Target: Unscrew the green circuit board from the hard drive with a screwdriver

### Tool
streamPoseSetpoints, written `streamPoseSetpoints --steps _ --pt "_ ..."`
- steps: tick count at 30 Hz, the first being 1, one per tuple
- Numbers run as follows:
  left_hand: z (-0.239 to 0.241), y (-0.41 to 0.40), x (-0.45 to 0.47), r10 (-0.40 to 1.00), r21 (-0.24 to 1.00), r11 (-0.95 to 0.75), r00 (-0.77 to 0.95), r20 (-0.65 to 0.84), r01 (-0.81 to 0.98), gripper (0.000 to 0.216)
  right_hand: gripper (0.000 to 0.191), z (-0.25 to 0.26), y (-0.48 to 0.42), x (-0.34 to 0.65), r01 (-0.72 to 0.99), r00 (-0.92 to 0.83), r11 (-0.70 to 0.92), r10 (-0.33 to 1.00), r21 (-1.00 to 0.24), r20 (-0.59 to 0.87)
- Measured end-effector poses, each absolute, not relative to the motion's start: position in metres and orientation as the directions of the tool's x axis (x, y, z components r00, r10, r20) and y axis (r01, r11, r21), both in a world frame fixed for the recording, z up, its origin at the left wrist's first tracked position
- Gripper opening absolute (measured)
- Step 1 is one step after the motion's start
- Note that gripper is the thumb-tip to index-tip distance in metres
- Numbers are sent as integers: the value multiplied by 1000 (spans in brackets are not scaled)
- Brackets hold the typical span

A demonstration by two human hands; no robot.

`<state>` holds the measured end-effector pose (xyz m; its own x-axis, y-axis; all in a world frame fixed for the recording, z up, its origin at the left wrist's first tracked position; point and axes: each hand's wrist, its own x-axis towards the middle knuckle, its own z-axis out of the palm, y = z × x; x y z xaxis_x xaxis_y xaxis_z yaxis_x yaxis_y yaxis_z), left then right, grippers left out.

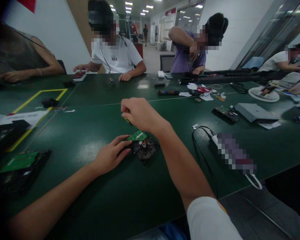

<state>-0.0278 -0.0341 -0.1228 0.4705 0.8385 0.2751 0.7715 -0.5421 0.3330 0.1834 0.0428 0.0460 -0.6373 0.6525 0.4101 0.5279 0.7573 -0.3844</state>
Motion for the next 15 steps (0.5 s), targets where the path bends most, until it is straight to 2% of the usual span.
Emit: streamPoseSetpoints --steps 8,15 --pt "-119 -36 -28 845 331 -533 469 258 778 40 10 52 39 194 589 -635 736 676 -333 374" --pt "-118 -37 -28 832 338 -552 480 278 762 40 4 47 47 196 616 -592 716 696 -328 407"
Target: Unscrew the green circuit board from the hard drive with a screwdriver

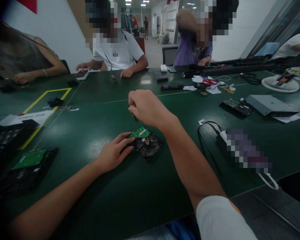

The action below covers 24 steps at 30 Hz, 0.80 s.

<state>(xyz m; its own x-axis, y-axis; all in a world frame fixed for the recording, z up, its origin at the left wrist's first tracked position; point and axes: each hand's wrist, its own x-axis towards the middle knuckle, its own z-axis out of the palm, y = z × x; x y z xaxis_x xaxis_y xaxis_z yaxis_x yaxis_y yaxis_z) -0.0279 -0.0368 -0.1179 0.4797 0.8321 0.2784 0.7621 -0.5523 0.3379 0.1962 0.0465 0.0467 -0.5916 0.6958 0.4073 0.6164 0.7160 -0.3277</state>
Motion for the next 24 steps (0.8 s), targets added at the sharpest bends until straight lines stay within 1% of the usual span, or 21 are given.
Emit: streamPoseSetpoints --steps 4,10,15,20,24 --pt "-118 -36 -28 831 340 -554 480 281 760 41 12 45 48 195 606 -594 725 686 -328 420" --pt "-118 -36 -29 825 346 -564 491 279 750 40 10 45 49 196 632 -589 719 689 -290 422" --pt "-117 -36 -29 830 343 -557 490 268 756 40 17 45 50 198 623 -596 721 688 -302 413" --pt "-118 -37 -29 832 347 -553 484 269 757 40 11 44 51 198 620 -598 726 683 -299 419" --pt "-118 -37 -29 829 344 -558 486 278 755 40 14 43 50 195 661 -566 699 703 -272 431"
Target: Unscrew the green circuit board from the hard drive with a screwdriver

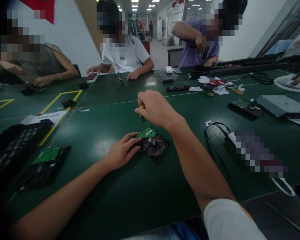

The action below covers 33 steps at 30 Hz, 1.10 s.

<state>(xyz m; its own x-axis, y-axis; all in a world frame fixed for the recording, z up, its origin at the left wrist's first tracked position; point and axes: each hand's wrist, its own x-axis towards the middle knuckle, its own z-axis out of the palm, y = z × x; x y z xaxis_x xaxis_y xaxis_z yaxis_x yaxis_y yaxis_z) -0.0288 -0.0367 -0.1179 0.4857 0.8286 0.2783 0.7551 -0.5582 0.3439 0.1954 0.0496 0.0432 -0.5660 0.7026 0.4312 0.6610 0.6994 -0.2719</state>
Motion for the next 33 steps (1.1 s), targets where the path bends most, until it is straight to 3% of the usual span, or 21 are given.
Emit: streamPoseSetpoints --steps 8,17,23,33 --pt "-115 -38 -28 830 342 -556 484 278 758 40 11 41 49 190 678 -579 690 713 -251 396" --pt "-116 -37 -29 828 345 -560 491 272 753 40 30 44 50 194 647 -610 700 713 -302 345" --pt "-115 -37 -29 831 353 -555 488 266 753 41 14 45 52 196 638 -586 694 718 -333 375" --pt "-115 -37 -29 830 347 -556 489 268 755 41 14 36 53 188 748 -536 637 744 -185 399"
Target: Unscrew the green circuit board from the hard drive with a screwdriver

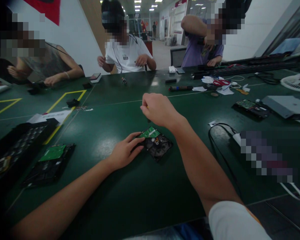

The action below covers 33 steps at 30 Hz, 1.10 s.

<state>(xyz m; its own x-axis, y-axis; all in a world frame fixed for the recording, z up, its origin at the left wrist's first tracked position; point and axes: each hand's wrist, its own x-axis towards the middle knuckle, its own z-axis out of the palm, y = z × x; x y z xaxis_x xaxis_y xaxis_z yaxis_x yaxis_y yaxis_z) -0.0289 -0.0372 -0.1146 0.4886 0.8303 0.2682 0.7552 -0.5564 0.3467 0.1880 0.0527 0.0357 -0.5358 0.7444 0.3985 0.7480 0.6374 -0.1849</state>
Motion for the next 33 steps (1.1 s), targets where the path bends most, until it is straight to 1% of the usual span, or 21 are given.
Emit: streamPoseSetpoints --steps 2,5,6,9,10,12,13,15,19,24,29,33 --pt "-115 -37 -29 829 345 -558 490 270 755 41 20 32 52 184 754 -540 632 752 -179 379" --pt "-115 -37 -29 827 342 -561 492 273 754 40 28 27 51 180 758 -576 636 756 -144 311" --pt "-115 -37 -29 826 340 -562 492 275 754 40 27 26 51 180 755 -589 642 755 -138 290" --pt "-114 -38 -29 826 341 -563 491 278 753 40 11 25 49 182 715 -636 680 729 -160 253" --pt "-113 -38 -29 825 341 -563 491 279 752 40 12 26 49 183 696 -656 697 715 -172 244" --pt "-113 -38 -29 824 340 -565 493 278 752 40 21 27 48 186 668 -683 719 694 -189 227" --pt "-113 -38 -29 824 340 -565 495 276 751 40 22 27 48 187 668 -682 719 695 -192 227" --pt "-113 -38 -29 824 344 -565 495 275 750 40 18 27 48 187 695 -654 695 718 -185 237" --pt "-113 -38 -29 824 346 -566 493 280 748 39 15 25 50 187 762 -589 630 769 -147 247" --pt "-112 -38 -29 826 346 -563 495 271 750 40 15 25 48 183 697 -656 699 712 -160 252" --pt "-112 -38 -29 830 343 -557 494 259 757 41 15 24 44 177 750 -607 648 753 -129 255" --pt "-112 -38 -29 830 341 -556 492 262 758 41 23 26 43 180 718 -645 680 730 -150 226"
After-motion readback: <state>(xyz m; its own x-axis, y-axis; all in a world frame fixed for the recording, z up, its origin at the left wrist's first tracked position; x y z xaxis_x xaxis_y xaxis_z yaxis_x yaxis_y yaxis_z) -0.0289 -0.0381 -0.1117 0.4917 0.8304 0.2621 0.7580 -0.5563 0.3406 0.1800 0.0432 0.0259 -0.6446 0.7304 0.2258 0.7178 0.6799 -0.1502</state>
